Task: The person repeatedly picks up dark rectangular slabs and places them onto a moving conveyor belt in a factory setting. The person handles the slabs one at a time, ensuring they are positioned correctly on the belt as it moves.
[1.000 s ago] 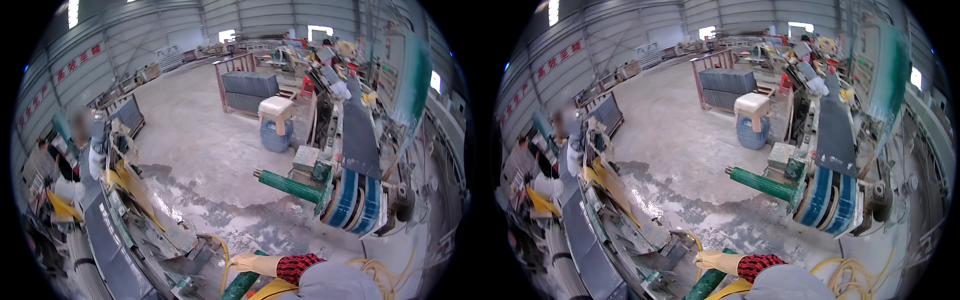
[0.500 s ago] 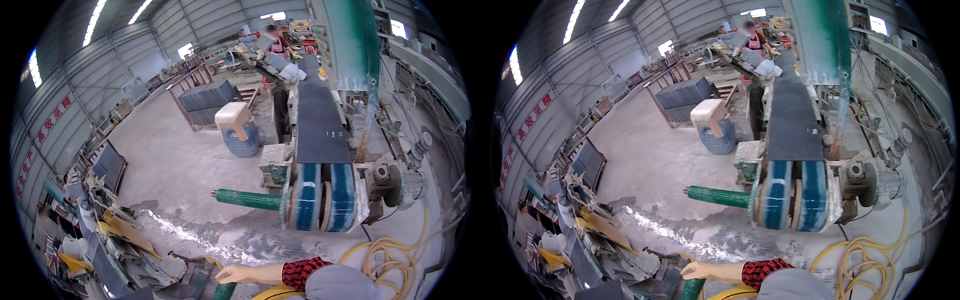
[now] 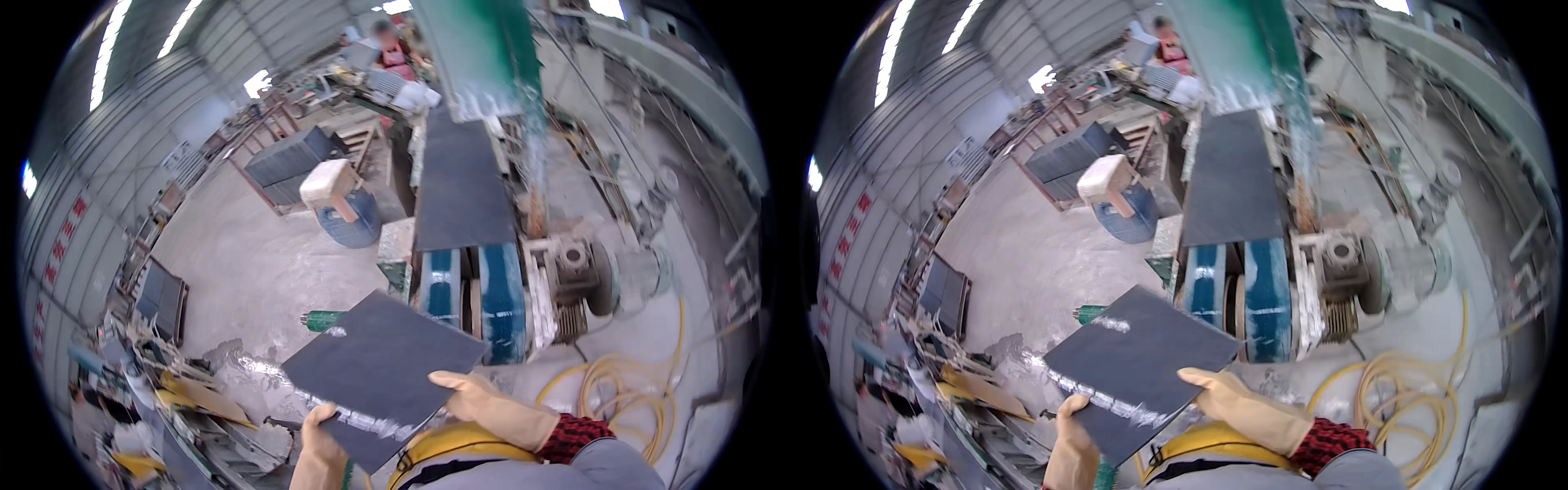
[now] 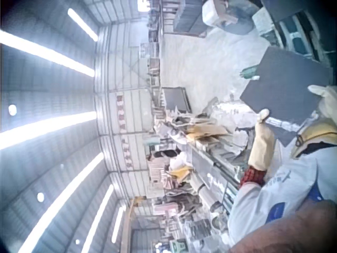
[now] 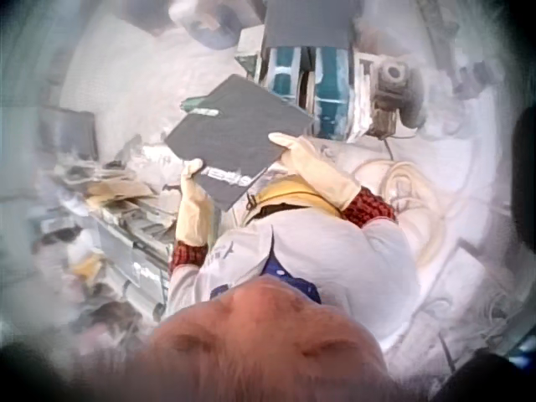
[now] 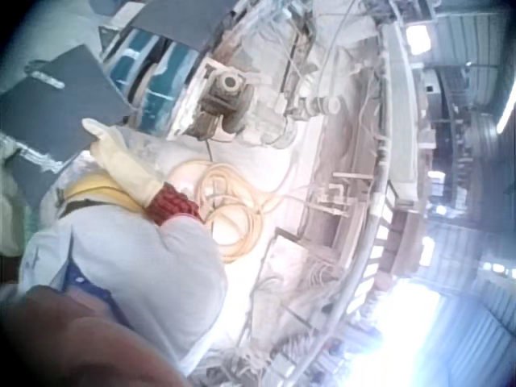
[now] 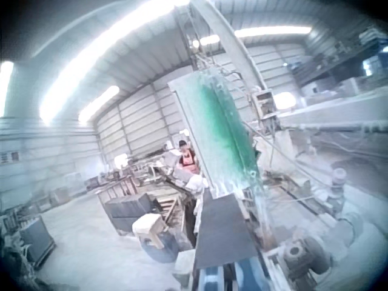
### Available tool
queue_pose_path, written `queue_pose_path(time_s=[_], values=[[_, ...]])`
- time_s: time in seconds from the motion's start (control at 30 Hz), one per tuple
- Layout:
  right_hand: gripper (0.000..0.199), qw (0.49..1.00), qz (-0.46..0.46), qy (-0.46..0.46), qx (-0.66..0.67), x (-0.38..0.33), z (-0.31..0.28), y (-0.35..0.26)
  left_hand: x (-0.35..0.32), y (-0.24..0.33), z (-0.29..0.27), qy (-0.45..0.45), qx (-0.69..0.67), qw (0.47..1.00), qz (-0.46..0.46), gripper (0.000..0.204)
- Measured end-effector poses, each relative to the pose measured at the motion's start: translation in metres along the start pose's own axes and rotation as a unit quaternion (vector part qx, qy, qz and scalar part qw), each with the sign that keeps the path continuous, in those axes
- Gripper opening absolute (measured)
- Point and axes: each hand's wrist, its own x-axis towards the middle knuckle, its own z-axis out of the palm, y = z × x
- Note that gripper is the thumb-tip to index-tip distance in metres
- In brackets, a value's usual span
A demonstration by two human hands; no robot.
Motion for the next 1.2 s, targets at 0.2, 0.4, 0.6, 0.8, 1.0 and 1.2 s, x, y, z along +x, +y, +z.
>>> queue_pose_path(time_s=[0.2, 0.4, 0.6, 0.8, 1.0, 1.2], values=[[0.041, 0.676, -0.254, 0.149, -0.676, -0.064, -0.043, -0.029, 0.110, -0.040, 0.025, 0.008, 0.081, 0.990, -0.118, 0.042], [0.038, 0.692, -0.210, 0.275, -0.633, -0.047, -0.053, -0.043, 0.200, -0.074, 0.055, -0.006, 0.247, 0.968, -0.045, 0.034], [0.041, 0.700, -0.207, 0.316, -0.606, -0.008, -0.093, -0.051, 0.284, -0.093, 0.052, -0.074, 0.228, 0.969, -0.067, 0.037], [0.045, 0.688, -0.077, 0.413, -0.592, 0.032, -0.080, -0.056, 0.348, -0.102, 0.024, -0.060, 0.282, 0.955, -0.067, 0.038], [0.045, 0.651, -0.033, 0.460, -0.603, 0.046, -0.051, -0.072, 0.356, -0.090, 0.051, -0.051, 0.233, 0.968, -0.080, 0.032], [0.047, 0.648, -0.056, 0.456, -0.608, 0.060, -0.072, -0.070, 0.380, -0.088, 0.050, -0.078, 0.231, 0.967, -0.078, 0.036]])
